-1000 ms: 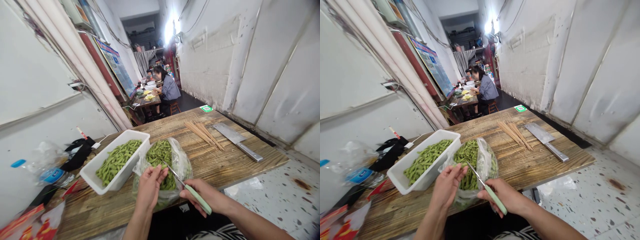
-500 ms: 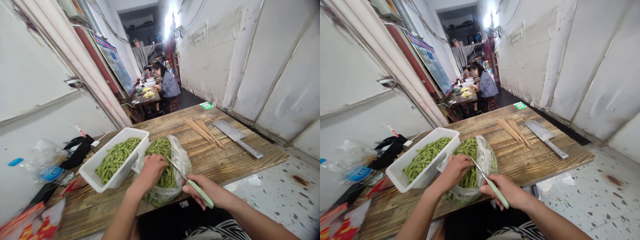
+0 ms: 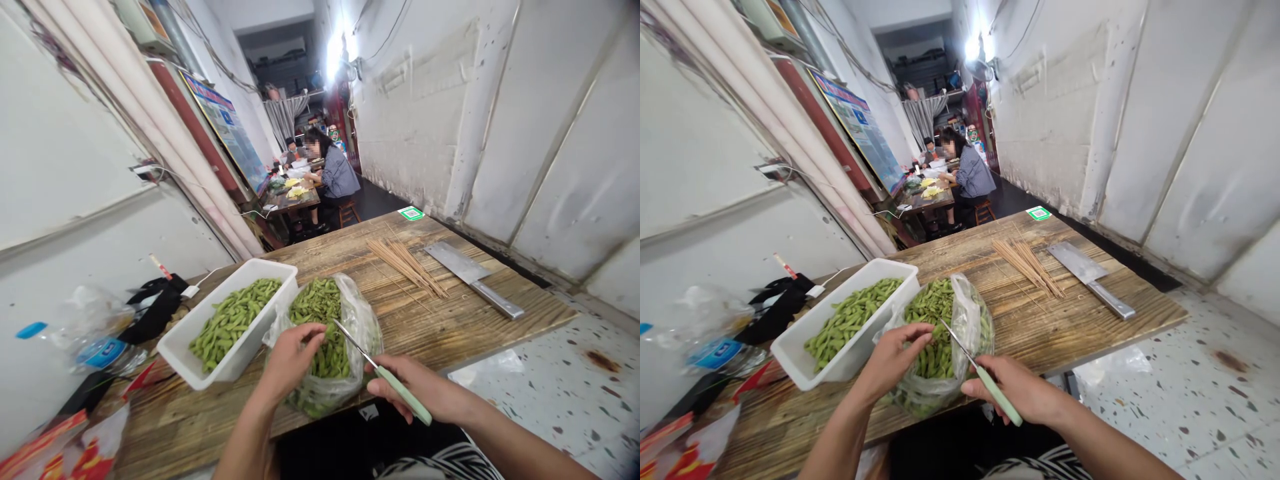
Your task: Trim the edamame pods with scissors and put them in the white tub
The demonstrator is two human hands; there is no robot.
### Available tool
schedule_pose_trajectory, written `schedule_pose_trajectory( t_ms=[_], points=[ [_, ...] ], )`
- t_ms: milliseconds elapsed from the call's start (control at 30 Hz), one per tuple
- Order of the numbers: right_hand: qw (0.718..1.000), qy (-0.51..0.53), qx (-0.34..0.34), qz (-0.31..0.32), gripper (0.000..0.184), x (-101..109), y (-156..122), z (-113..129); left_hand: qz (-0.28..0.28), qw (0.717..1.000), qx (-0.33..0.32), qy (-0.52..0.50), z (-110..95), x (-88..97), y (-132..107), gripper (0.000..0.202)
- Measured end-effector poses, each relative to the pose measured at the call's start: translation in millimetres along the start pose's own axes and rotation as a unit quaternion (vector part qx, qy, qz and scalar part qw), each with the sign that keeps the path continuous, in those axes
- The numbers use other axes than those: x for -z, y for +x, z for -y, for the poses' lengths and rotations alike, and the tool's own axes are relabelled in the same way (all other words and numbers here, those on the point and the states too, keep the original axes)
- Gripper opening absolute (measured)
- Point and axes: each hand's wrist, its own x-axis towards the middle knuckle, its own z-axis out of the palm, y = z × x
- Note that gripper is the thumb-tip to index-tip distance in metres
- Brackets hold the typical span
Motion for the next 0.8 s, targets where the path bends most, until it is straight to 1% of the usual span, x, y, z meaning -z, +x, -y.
schedule_pose_trajectory(
  t_ms=[33,133,233,333,400,533,667,800],
  points=[
    [1.000,-0.010,0.001,-0.001,0.046,0.2,-0.9,2.0,-0.007,1.000,0.011,-0.027,-1.0,0.1,-1.9,0.017],
    [1.000,-0.028,0.000,0.001,0.045,-0.2,-1.9,7.1,0.000,0.995,0.035,-0.089,-1.5,0.5,-6.0,0.021],
    [1.000,-0.027,0.000,0.001,0.045,-1.5,-1.0,9.8,-0.014,0.991,0.061,-0.122,0.4,0.0,-8.7,0.025],
    [1.000,-0.022,0.008,0.003,0.045,-2.8,0.3,10.8,-0.045,0.985,0.083,-0.143,1.7,-1.6,-10.2,0.028],
    [1.000,-0.021,0.010,0.007,0.044,-3.3,1.4,10.9,-0.053,0.983,0.091,-0.153,0.9,-3.2,-10.6,0.028],
    [1.000,-0.010,0.008,0.015,0.043,-3.8,4.6,10.1,-0.042,0.980,0.096,-0.168,-5.5,-7.0,-11.4,0.029],
    [1.000,0.007,0.003,0.023,0.043,-4.6,7.6,10.6,-0.049,0.976,0.103,-0.188,-13.2,-9.4,-12.5,0.028],
    [1.000,0.011,-0.017,0.007,0.041,-6.6,7.5,16.3,-0.039,0.973,0.105,-0.200,-14.5,-9.7,-12.9,0.027]
  ],
)
